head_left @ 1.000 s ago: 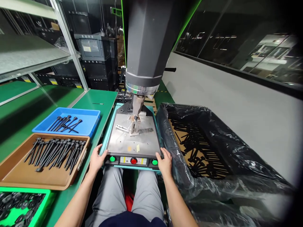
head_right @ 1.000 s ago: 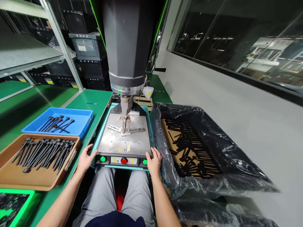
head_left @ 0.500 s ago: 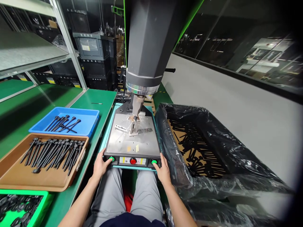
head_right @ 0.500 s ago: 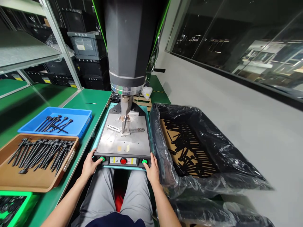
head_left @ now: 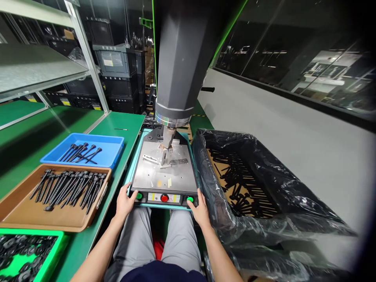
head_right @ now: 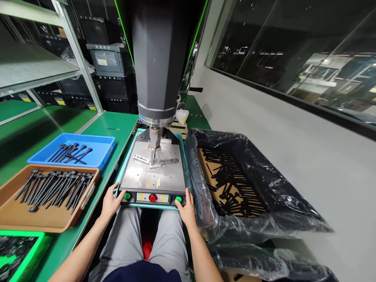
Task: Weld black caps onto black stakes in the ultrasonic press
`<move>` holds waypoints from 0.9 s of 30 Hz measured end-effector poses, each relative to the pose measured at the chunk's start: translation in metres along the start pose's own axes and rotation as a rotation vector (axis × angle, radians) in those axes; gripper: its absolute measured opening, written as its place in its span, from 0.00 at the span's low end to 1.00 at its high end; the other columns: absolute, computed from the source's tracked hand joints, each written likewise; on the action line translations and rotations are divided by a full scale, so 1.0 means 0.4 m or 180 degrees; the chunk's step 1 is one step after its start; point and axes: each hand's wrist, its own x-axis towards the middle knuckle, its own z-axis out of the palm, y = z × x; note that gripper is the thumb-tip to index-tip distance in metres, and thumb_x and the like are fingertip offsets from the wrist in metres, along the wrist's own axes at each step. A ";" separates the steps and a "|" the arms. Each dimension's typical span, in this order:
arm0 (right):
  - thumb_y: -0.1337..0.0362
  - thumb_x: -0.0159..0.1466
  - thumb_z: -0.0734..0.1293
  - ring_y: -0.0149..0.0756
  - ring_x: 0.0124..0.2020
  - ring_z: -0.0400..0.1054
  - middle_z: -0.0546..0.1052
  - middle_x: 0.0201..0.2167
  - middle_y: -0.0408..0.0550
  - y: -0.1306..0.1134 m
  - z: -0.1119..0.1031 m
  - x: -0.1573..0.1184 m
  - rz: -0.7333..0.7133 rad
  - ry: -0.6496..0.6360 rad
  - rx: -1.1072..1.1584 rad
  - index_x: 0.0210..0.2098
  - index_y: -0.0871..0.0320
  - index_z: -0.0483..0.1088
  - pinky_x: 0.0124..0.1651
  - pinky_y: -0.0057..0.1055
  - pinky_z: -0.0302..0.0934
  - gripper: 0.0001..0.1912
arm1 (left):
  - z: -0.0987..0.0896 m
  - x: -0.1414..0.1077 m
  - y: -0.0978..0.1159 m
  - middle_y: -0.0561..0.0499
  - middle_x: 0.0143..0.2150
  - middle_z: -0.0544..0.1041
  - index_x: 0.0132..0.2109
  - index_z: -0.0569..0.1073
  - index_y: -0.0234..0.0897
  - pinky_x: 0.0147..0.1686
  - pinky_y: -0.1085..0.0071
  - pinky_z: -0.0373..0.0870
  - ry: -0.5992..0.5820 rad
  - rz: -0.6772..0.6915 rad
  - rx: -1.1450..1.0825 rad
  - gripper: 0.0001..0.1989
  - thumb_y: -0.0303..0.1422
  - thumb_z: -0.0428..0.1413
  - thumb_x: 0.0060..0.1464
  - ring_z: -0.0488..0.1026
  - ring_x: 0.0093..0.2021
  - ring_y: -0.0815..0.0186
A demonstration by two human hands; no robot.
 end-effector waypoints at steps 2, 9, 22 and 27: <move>0.50 0.59 0.65 0.51 0.66 0.53 0.57 0.66 0.56 0.000 0.001 0.001 -0.0012 0.0013 0.0026 0.68 0.53 0.51 0.64 0.48 0.52 0.41 | 0.004 0.001 0.042 0.40 0.57 0.71 0.56 0.70 0.39 0.59 0.56 0.62 0.0108 0.0097 -0.0271 0.25 0.42 0.59 0.51 0.68 0.58 0.51; 0.49 0.58 0.66 0.51 0.65 0.55 0.59 0.65 0.56 -0.001 0.003 0.003 0.0059 0.0074 0.0125 0.67 0.53 0.53 0.64 0.49 0.52 0.41 | 0.073 0.046 0.130 0.39 0.53 0.75 0.59 0.68 0.40 0.54 0.58 0.66 -0.0581 -0.0296 -0.1141 0.34 0.37 0.66 0.44 0.71 0.56 0.52; 0.55 0.48 0.76 0.46 0.59 0.64 0.70 0.57 0.59 -0.232 0.067 0.224 0.0489 -0.0039 0.2016 0.56 0.57 0.66 0.62 0.47 0.55 0.37 | 0.187 0.125 0.194 0.46 0.42 0.76 0.67 0.55 0.34 0.53 0.61 0.65 -0.0856 -0.0999 -0.2033 0.55 0.30 0.72 0.32 0.74 0.45 0.62; 0.62 0.41 0.78 0.41 0.44 0.73 0.80 0.38 0.48 -0.294 0.132 0.319 0.0737 -0.0445 0.2569 0.54 0.57 0.66 0.55 0.42 0.62 0.42 | 0.172 0.131 0.215 0.52 0.33 0.77 0.65 0.56 0.34 0.40 0.71 0.70 -0.0926 -0.1298 -0.2583 0.50 0.26 0.70 0.36 0.75 0.33 0.69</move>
